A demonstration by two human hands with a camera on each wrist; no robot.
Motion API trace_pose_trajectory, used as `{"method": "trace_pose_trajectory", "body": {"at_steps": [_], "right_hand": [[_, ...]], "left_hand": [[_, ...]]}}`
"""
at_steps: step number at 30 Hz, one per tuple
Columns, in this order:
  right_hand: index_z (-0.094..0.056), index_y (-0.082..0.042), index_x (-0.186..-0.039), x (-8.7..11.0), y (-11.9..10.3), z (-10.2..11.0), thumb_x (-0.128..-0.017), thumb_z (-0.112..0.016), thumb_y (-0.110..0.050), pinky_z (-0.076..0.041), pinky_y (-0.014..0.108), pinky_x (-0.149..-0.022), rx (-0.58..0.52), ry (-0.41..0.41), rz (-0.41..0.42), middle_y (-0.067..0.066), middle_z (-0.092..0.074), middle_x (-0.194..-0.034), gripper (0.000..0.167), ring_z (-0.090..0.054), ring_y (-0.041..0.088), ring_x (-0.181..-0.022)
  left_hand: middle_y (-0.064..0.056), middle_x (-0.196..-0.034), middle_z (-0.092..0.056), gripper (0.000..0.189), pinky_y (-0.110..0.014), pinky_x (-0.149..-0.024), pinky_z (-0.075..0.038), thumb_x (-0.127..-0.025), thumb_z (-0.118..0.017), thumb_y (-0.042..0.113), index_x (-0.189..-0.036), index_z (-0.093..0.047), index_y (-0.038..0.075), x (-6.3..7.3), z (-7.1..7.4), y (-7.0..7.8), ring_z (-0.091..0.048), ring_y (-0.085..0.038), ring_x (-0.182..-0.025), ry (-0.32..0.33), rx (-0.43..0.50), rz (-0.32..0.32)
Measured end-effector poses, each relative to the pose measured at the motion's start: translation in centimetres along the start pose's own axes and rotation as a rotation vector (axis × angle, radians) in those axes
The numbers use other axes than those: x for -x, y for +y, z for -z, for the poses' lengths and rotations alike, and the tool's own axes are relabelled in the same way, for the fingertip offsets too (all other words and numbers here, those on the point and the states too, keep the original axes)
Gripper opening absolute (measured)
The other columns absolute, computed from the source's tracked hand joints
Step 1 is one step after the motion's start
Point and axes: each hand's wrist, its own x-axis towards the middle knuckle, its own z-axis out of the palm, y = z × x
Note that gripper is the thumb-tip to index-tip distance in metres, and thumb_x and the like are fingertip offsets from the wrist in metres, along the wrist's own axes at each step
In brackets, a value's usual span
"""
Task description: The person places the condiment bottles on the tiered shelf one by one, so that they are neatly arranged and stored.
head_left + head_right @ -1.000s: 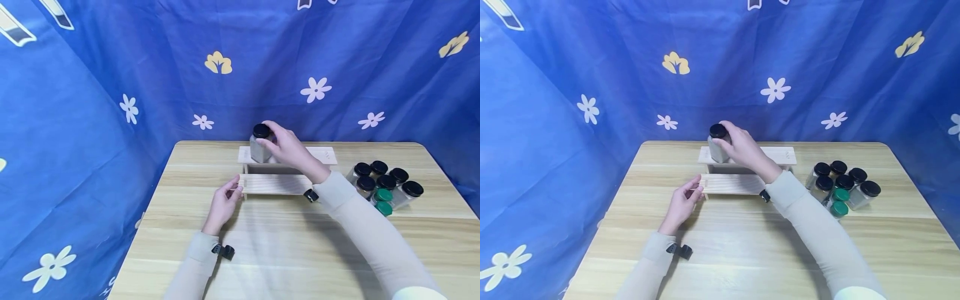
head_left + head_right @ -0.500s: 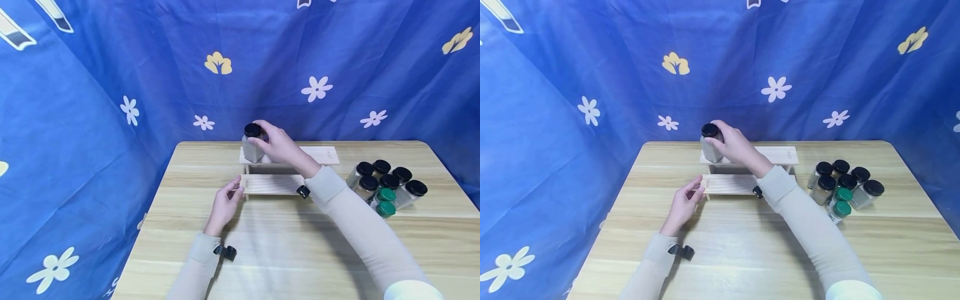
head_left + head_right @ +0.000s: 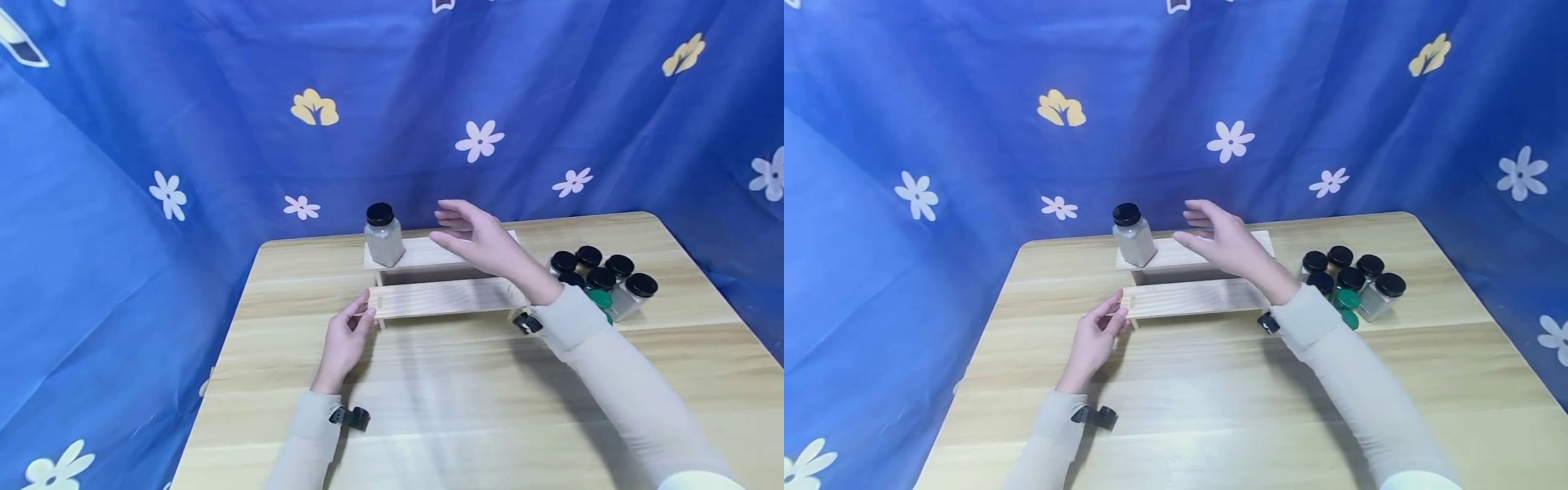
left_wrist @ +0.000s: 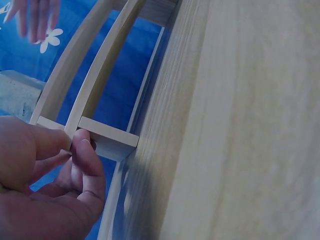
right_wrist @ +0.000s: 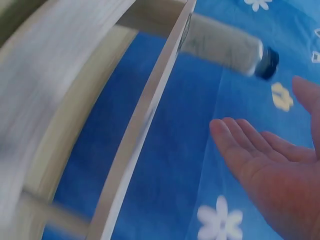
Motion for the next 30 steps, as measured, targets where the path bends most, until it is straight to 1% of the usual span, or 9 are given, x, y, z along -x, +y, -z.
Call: {"method": "trace_pose_trajectory", "body": {"at_steps": [5,7,9,12,15,17,22,26,30], "right_hand": [[-0.05,-0.008,-0.154,3.2,2.0,3.4,-0.1,-0.074,-0.024,-0.055,0.045,-0.115,0.022,0.045,-0.018,0.016,-0.063,-0.148,0.061,-0.063,0.035,-0.135],[-0.049,-0.007,-0.154,4.7,2.9,5.0,-0.101,-0.073,-0.023,-0.056,0.039,-0.115,0.032,0.069,-0.028,0.017,-0.062,-0.149,0.061,-0.062,0.037,-0.135],[-0.048,-0.007,-0.155,6.3,3.6,6.7,-0.101,-0.073,-0.022,-0.056,0.027,-0.112,0.052,0.098,-0.043,0.018,-0.061,-0.149,0.061,-0.063,0.035,-0.134],[-0.048,-0.006,-0.154,8.7,4.9,9.1,-0.101,-0.072,-0.019,-0.055,0.011,-0.104,0.065,0.169,-0.076,0.022,-0.061,-0.148,0.06,-0.067,0.018,-0.129],[-0.05,-0.005,-0.153,11.0,6.3,11.1,-0.1,-0.073,-0.015,-0.051,0.002,-0.099,0.081,0.272,-0.105,0.024,-0.063,-0.145,0.059,-0.065,-0.005,-0.118],[-0.05,-0.004,-0.153,12.4,7.3,12.3,-0.099,-0.075,-0.014,-0.05,0.0,-0.099,0.112,0.336,-0.111,0.016,-0.067,-0.142,0.06,-0.062,-0.014,-0.114],[-0.057,-0.005,-0.147,15.4,9.5,14.6,-0.096,-0.077,-0.011,-0.046,0.0,-0.106,0.168,0.496,-0.114,-0.02,-0.07,-0.128,0.055,-0.06,-0.015,-0.118],[-0.061,-0.004,-0.144,17.8,11.2,15.6,-0.095,-0.078,-0.013,-0.043,0.0,-0.109,0.206,0.611,-0.174,-0.019,-0.068,-0.13,0.053,-0.058,-0.015,-0.121],[-0.056,-0.001,-0.148,20.0,13.0,15.8,-0.095,-0.079,-0.02,-0.042,-0.001,-0.108,0.233,0.639,-0.289,-0.009,-0.065,-0.139,0.061,-0.055,-0.014,-0.123]], "left_hand": [[-0.023,-0.129,-0.07,0.046,-0.015,-0.084,-0.063,-0.106,-0.064,0.014,-0.151,-0.056,0.009,0.2,0.5,-0.3,-0.073,-0.014,-0.093,-0.004,0.011,0.01],[-0.023,-0.129,-0.07,0.046,-0.015,-0.083,-0.063,-0.106,-0.064,0.013,-0.151,-0.057,0.008,0.2,0.5,-0.3,-0.072,-0.01,-0.091,0.0,0.012,0.011],[-0.023,-0.128,-0.07,0.045,-0.014,-0.081,-0.063,-0.106,-0.064,0.013,-0.15,-0.057,0.008,0.2,0.4,-0.3,-0.071,-0.007,-0.088,0.005,0.012,0.01],[-0.025,-0.126,-0.071,0.044,-0.014,-0.078,-0.063,-0.106,-0.063,0.012,-0.149,-0.058,0.005,0.0,0.2,-0.2,-0.07,-0.002,-0.085,0.008,0.006,-0.004],[-0.025,-0.124,-0.072,0.044,-0.014,-0.077,-0.063,-0.106,-0.063,0.011,-0.149,-0.058,0.004,-0.1,-0.1,-0.1,-0.069,0.0,-0.083,0.005,0.001,-0.011],[-0.024,-0.124,-0.072,0.044,-0.014,-0.077,-0.063,-0.106,-0.063,0.011,-0.149,-0.058,0.005,-0.1,-0.1,-0.1,-0.069,0.0,-0.083,0.002,0.002,-0.008],[-0.024,-0.125,-0.071,0.044,-0.015,-0.078,-0.063,-0.106,-0.063,0.011,-0.149,-0.058,0.006,-0.2,-0.1,0.0,-0.069,-0.001,-0.085,-0.004,0.013,0.003],[-0.024,-0.124,-0.071,0.044,-0.014,-0.078,-0.063,-0.106,-0.063,0.011,-0.15,-0.058,0.007,-0.1,-0.1,-0.1,-0.069,-0.001,-0.085,-0.002,0.009,0.002],[-0.024,-0.124,-0.072,0.044,-0.014,-0.078,-0.064,-0.106,-0.063,0.012,-0.15,-0.058,0.007,-0.2,0.0,-0.1,-0.069,-0.001,-0.084,-0.001,-0.002,0.002]]}}
